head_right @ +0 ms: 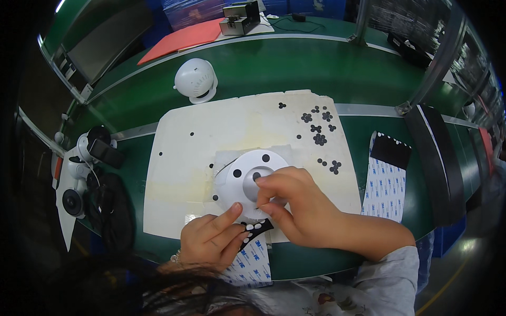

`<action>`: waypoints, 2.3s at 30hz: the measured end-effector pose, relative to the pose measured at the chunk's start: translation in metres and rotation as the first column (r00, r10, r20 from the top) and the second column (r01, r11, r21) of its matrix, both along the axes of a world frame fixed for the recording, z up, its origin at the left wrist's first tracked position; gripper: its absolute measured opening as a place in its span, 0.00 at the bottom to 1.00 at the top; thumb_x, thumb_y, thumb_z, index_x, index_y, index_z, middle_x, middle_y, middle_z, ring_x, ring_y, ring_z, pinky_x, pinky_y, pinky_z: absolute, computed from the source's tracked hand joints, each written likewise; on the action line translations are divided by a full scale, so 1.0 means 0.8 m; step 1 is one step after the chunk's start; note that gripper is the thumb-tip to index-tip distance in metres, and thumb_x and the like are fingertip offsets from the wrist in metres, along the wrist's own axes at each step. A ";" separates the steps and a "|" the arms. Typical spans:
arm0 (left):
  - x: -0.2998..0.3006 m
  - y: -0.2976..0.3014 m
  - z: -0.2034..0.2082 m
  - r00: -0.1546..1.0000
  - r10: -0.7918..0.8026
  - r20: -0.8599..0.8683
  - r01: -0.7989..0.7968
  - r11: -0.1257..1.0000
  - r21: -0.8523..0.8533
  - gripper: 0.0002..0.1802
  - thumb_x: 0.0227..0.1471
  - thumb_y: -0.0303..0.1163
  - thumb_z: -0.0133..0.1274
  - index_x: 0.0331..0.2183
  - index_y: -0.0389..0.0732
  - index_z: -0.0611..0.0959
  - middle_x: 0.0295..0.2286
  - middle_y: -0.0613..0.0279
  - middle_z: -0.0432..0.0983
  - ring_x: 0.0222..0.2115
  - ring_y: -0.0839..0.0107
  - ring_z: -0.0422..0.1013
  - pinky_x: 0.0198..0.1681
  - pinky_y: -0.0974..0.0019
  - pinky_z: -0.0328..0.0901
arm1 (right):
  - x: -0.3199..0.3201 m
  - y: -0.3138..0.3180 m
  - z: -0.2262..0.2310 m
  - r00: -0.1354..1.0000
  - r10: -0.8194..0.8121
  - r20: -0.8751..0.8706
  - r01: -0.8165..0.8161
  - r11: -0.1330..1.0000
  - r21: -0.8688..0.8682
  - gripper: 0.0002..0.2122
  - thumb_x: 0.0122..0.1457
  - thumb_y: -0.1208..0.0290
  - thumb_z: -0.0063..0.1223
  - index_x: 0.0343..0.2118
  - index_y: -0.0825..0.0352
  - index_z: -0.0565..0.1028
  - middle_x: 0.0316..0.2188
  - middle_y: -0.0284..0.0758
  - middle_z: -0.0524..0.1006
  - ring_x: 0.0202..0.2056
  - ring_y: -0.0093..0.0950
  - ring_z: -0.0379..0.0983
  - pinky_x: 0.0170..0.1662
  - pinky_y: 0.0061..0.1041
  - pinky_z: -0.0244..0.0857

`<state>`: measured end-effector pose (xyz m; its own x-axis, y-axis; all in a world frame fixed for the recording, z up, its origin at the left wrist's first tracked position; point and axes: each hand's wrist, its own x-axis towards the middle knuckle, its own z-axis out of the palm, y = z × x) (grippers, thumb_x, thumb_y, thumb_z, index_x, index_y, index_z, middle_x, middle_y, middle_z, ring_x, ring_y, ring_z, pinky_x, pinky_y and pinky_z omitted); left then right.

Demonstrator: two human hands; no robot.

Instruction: The person repeatedly picks small black circular components from a sheet and places them into holes on white dome-shaped housings. They handle the housings one at a time, rotating them to access different holes, and set each completed unit aside on the green workbench.

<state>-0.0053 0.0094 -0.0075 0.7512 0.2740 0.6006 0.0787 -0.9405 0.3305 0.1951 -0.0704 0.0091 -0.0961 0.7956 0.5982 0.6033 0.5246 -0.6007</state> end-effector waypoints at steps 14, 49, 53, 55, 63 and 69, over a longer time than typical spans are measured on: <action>0.002 0.001 0.001 1.000 -0.001 0.007 0.001 1.000 -0.021 0.08 0.34 0.25 0.59 0.24 0.38 0.78 0.44 0.63 0.71 0.16 0.74 0.64 0.17 0.74 0.59 | -0.006 -0.003 0.004 1.000 -0.002 -0.004 0.002 0.996 -0.090 0.21 0.46 0.83 0.49 0.46 0.68 0.62 0.28 0.30 0.71 0.35 0.31 0.65 0.43 0.31 0.51; 0.006 0.002 0.000 1.000 -0.011 0.008 0.011 1.000 -0.026 0.08 0.34 0.24 0.59 0.23 0.38 0.79 0.43 0.58 0.72 0.16 0.73 0.66 0.17 0.73 0.60 | 0.036 -0.015 -0.011 0.991 -0.134 0.021 0.135 0.963 -0.235 0.04 0.55 0.69 0.47 0.29 0.63 0.70 0.55 0.44 0.56 0.59 0.47 0.42 0.58 0.41 0.40; 0.004 0.000 0.003 1.000 0.004 0.001 -0.004 1.000 -0.019 0.07 0.34 0.24 0.59 0.23 0.38 0.79 0.43 0.58 0.72 0.16 0.73 0.66 0.17 0.73 0.60 | 0.034 -0.014 -0.011 0.991 -0.129 0.020 0.131 0.965 -0.226 0.04 0.55 0.70 0.47 0.29 0.64 0.70 0.55 0.43 0.57 0.59 0.46 0.45 0.57 0.40 0.41; 0.004 0.000 0.002 1.000 0.001 0.001 -0.001 1.000 -0.016 0.07 0.34 0.24 0.59 0.23 0.37 0.79 0.43 0.58 0.72 0.16 0.73 0.66 0.17 0.73 0.61 | 0.034 -0.014 -0.014 0.990 -0.139 0.026 0.141 0.965 -0.219 0.04 0.55 0.70 0.47 0.30 0.64 0.70 0.55 0.43 0.58 0.58 0.46 0.45 0.57 0.40 0.42; 0.009 -0.001 0.000 1.000 0.019 0.018 -0.018 1.000 -0.021 0.06 0.35 0.24 0.59 0.22 0.37 0.78 0.42 0.58 0.72 0.16 0.73 0.66 0.18 0.72 0.61 | 0.037 -0.017 -0.018 0.982 -0.171 0.074 0.181 0.971 -0.153 0.04 0.53 0.71 0.49 0.30 0.63 0.72 0.53 0.42 0.61 0.56 0.44 0.51 0.54 0.38 0.46; 0.008 -0.002 0.001 0.999 0.040 0.008 -0.040 0.999 -0.018 0.06 0.35 0.25 0.59 0.21 0.38 0.78 0.43 0.58 0.71 0.15 0.72 0.66 0.18 0.72 0.61 | 0.055 -0.016 -0.032 0.874 -0.253 0.414 0.153 0.954 0.258 0.08 0.49 0.70 0.53 0.33 0.61 0.73 0.48 0.38 0.67 0.49 0.39 0.61 0.49 0.34 0.50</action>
<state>0.0010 0.0077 -0.0067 0.7343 0.3143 0.6016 0.1131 -0.9306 0.3481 0.2389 -0.0828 -0.0161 -0.2375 0.6859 0.6879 0.8845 0.4455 -0.1388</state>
